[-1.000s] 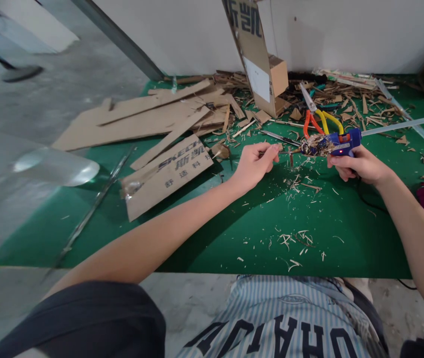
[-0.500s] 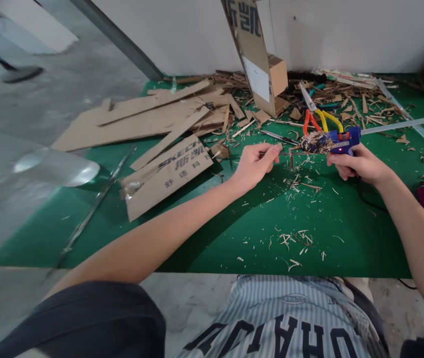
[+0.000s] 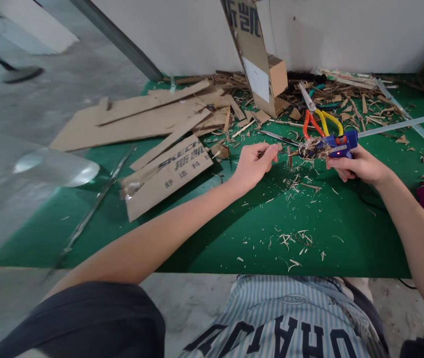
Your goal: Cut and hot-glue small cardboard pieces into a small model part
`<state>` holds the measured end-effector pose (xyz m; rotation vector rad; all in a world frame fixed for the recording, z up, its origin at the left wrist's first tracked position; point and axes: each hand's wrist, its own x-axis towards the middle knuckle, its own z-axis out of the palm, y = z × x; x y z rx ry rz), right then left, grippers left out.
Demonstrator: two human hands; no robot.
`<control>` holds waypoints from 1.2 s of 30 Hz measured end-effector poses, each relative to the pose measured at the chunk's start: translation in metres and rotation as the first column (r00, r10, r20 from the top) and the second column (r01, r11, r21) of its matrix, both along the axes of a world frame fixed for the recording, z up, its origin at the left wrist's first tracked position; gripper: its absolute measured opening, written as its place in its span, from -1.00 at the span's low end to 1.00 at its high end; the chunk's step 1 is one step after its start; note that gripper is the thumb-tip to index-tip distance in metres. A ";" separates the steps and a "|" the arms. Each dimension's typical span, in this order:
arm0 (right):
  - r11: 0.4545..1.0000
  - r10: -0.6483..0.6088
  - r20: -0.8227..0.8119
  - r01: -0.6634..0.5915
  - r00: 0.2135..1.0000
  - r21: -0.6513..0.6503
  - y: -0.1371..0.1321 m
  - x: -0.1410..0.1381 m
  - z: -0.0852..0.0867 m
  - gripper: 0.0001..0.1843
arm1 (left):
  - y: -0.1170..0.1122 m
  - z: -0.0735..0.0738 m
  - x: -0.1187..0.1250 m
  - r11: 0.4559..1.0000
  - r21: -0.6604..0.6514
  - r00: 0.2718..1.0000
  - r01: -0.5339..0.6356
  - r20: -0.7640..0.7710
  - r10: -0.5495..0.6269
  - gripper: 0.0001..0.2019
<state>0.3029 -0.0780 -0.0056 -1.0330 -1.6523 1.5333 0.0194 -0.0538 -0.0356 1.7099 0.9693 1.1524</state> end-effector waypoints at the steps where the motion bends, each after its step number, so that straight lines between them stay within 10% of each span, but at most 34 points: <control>1: 1.000 -0.007 -0.004 0.007 1.000 0.007 0.000 0.000 0.000 -0.72 | -0.001 0.001 0.000 1.000 0.005 1.000 0.002 -0.006 -0.002 -0.43; 36: 1.000 0.021 -0.042 -0.021 0.999 -0.005 0.003 0.002 -0.001 -0.55 | 0.000 0.001 -0.001 1.000 -0.022 1.000 0.015 0.004 -0.015 -0.45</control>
